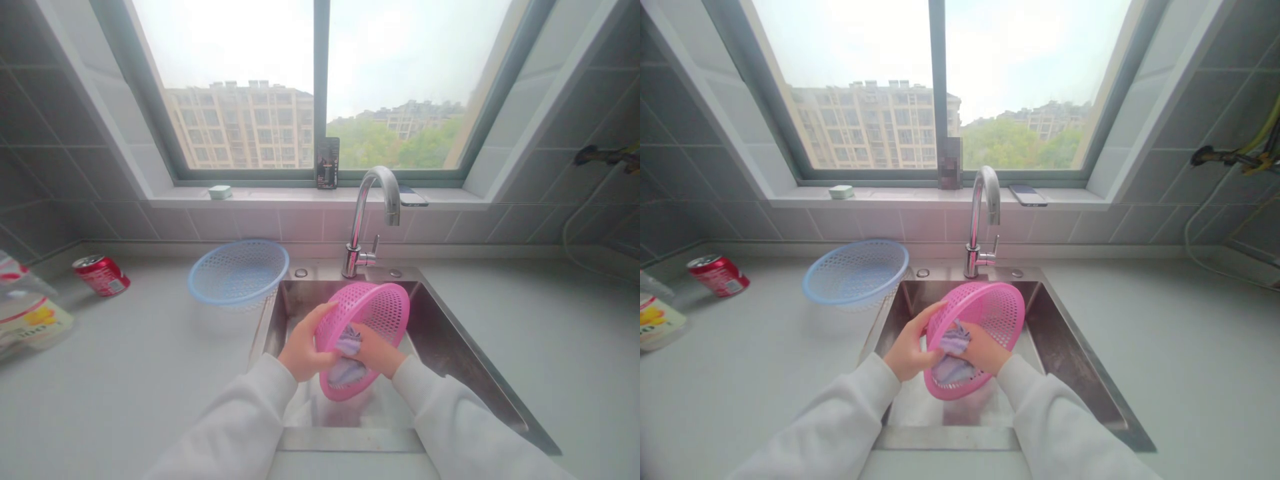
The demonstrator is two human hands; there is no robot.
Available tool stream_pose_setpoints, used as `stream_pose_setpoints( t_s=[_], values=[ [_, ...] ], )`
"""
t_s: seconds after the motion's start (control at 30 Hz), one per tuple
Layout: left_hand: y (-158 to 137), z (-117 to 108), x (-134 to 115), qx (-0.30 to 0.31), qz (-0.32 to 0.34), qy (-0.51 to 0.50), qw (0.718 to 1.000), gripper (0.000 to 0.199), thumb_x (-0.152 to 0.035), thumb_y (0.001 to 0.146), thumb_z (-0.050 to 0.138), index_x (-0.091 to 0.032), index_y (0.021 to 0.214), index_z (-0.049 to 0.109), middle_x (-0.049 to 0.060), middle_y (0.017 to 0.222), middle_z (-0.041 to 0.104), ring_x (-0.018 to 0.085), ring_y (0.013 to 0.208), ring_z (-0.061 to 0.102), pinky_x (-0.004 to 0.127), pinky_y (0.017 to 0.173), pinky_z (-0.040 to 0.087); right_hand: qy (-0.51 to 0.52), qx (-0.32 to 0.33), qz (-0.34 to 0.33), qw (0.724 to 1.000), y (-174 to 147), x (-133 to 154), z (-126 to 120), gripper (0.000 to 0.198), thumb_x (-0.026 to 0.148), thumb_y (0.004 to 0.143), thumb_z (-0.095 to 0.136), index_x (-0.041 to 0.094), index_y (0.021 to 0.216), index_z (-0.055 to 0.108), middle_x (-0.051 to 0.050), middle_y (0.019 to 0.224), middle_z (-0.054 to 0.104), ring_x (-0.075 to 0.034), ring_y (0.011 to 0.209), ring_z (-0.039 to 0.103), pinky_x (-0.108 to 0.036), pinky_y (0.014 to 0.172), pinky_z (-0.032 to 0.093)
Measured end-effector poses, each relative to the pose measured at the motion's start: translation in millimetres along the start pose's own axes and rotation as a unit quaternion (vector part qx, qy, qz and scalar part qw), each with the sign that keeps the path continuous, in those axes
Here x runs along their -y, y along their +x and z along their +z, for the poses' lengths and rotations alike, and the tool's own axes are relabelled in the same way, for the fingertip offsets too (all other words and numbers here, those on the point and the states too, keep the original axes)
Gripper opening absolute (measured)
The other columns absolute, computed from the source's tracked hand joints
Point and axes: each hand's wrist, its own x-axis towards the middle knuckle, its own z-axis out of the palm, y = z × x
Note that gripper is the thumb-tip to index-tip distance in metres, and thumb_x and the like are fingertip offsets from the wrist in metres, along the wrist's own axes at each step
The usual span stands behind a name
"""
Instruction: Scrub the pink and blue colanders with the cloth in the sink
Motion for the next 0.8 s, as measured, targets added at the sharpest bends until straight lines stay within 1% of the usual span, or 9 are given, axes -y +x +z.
stream_pose_setpoints(
  t_s=[0.1,0.23,0.3,0.4,0.47,0.57,0.67,0.73,0.8],
  values=[
    [0.3,0.3,0.4,-0.005,0.004,0.001,1.000,0.086,-0.020,0.068,0.078,-0.021,0.150,0.055,0.013,0.155,0.057,0.037,0.140,0.056,0.051,0.124,0.039,0.072,-0.080,-0.010,0.994,0.5,-0.8,0.8,0.036,0.041,0.075,0.083,0.024,0.104,0.070,-0.008,0.105,0.078,-0.031,0.106,0.071,-0.053,0.109,0.051],
    [-0.1,1.0,1.1,-0.003,-0.006,-0.008,1.000,0.088,-0.023,0.068,0.078,-0.019,0.152,0.051,0.016,0.156,0.055,0.038,0.139,0.056,0.054,0.123,0.040,0.256,-0.183,-0.044,0.948,2.0,-4.2,2.0,0.042,0.045,0.078,0.079,0.030,0.114,0.062,-0.006,0.117,0.074,-0.029,0.107,0.072,-0.051,0.104,0.057],
    [-0.4,1.3,0.5,-0.001,-0.010,-0.009,1.000,0.088,-0.022,0.068,0.077,-0.018,0.152,0.051,0.016,0.155,0.056,0.038,0.139,0.057,0.054,0.123,0.040,0.224,-0.159,-0.043,0.961,2.1,-4.9,2.0,0.041,0.043,0.077,0.081,0.029,0.111,0.064,-0.006,0.115,0.075,-0.029,0.107,0.072,-0.051,0.107,0.055],
    [-0.5,1.5,-1.0,-0.002,-0.011,-0.005,1.000,0.086,-0.020,0.067,0.076,-0.019,0.150,0.054,0.014,0.152,0.059,0.037,0.137,0.058,0.052,0.123,0.041,0.080,-0.060,-0.012,0.995,1.3,-4.1,1.5,0.036,0.038,0.072,0.085,0.026,0.103,0.071,-0.007,0.102,0.078,-0.031,0.103,0.072,-0.055,0.110,0.052],
    [-0.3,1.4,-1.6,-0.002,-0.007,-0.001,1.000,0.085,-0.020,0.067,0.076,-0.020,0.149,0.056,0.013,0.152,0.059,0.036,0.137,0.058,0.050,0.122,0.042,0.030,-0.021,0.015,0.999,0.5,-3.3,1.5,0.036,0.039,0.071,0.086,0.024,0.102,0.073,-0.007,0.096,0.079,-0.032,0.100,0.072,-0.057,0.109,0.052],
    [0.2,1.7,-1.7,-0.007,-0.008,-0.002,1.000,0.086,-0.021,0.067,0.076,-0.021,0.151,0.054,0.013,0.153,0.058,0.036,0.137,0.058,0.050,0.121,0.043,0.084,-0.085,0.005,0.993,0.1,-3.1,2.0,0.039,0.041,0.073,0.085,0.024,0.106,0.070,-0.008,0.103,0.078,-0.031,0.102,0.072,-0.055,0.108,0.052],
    [0.4,2.8,-2.2,-0.016,-0.010,0.002,1.000,0.085,-0.023,0.068,0.077,-0.020,0.150,0.054,0.014,0.154,0.057,0.037,0.138,0.057,0.052,0.122,0.042,0.204,-0.176,-0.034,0.962,1.1,-3.5,2.6,0.042,0.047,0.080,0.078,0.029,0.114,0.064,-0.008,0.115,0.076,-0.029,0.104,0.073,-0.052,0.101,0.058],
    [0.3,3.5,-3.4,-0.019,-0.006,0.008,1.000,0.085,-0.022,0.066,0.077,-0.020,0.148,0.057,0.014,0.154,0.057,0.038,0.139,0.056,0.051,0.122,0.041,0.211,-0.172,-0.039,0.961,1.7,-3.0,2.5,0.043,0.047,0.079,0.079,0.029,0.115,0.064,-0.008,0.113,0.076,-0.030,0.103,0.073,-0.051,0.098,0.060],
    [0.0,3.8,-5.2,-0.017,-0.002,0.011,1.000,0.085,-0.020,0.065,0.077,-0.021,0.148,0.057,0.013,0.152,0.058,0.038,0.138,0.056,0.051,0.122,0.041,0.144,-0.116,-0.028,0.982,1.5,-1.4,2.0,0.042,0.042,0.074,0.084,0.028,0.110,0.069,-0.007,0.106,0.077,-0.030,0.101,0.073,-0.052,0.102,0.057]
  ],
)
